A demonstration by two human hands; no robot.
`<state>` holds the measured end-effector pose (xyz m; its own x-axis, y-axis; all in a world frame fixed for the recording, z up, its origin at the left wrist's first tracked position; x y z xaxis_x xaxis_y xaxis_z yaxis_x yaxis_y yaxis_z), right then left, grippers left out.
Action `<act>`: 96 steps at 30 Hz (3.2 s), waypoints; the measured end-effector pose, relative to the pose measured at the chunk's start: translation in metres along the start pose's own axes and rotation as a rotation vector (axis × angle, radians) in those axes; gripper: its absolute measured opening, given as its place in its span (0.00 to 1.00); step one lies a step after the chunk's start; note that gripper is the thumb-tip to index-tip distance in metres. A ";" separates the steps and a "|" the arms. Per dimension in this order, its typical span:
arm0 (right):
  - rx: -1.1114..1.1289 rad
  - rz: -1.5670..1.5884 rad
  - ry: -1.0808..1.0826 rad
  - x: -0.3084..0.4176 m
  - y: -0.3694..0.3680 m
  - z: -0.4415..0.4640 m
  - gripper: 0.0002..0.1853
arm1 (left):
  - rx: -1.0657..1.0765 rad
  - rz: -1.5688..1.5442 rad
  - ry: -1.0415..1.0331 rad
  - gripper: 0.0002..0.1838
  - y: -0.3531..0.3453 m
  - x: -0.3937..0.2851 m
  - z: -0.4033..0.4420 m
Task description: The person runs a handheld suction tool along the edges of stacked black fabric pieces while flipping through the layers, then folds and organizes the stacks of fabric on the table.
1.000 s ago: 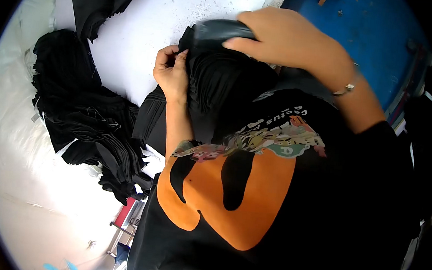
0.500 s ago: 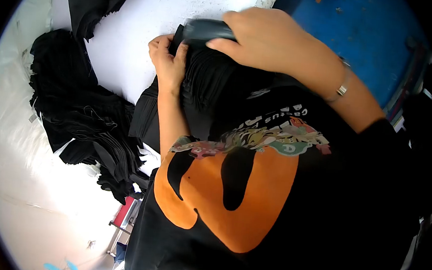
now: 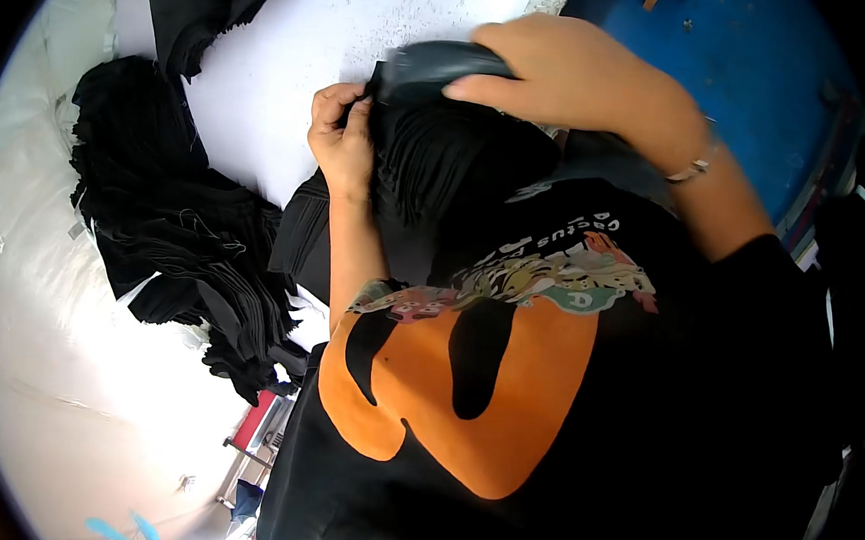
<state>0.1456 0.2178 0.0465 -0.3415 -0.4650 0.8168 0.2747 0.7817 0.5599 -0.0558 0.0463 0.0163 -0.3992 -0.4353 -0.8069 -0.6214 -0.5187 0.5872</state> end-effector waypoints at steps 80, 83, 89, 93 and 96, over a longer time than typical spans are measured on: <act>0.059 0.241 -0.078 -0.015 0.030 0.013 0.23 | 0.182 -0.522 0.196 0.14 -0.018 0.007 0.017; 0.133 0.410 -0.322 -0.043 0.044 -0.008 0.23 | 0.178 -0.538 0.205 0.14 -0.019 0.007 0.018; 0.049 0.378 -0.157 -0.016 0.025 0.022 0.26 | 0.176 -0.584 0.199 0.14 -0.020 0.007 0.021; -0.031 0.376 -0.287 -0.048 0.064 0.000 0.22 | 0.181 -0.495 0.204 0.14 -0.010 -0.012 0.011; 0.042 0.381 -0.307 -0.046 0.079 -0.022 0.21 | 0.547 -0.168 -0.006 0.15 0.008 -0.050 -0.019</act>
<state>0.2033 0.2921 0.0560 -0.4750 -0.0034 0.8800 0.3973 0.8915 0.2179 -0.0281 0.0500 0.0627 -0.2675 -0.3750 -0.8876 -0.9345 -0.1235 0.3339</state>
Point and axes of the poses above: each hand's wrist, its own z-axis towards the middle knuckle, its own y-axis out of the back of the hand, x = y × z, the point moved 7 cm from there along z, towards the middle knuckle, and after that the axes turned 2 degrees about z, right-handed, at the moved point
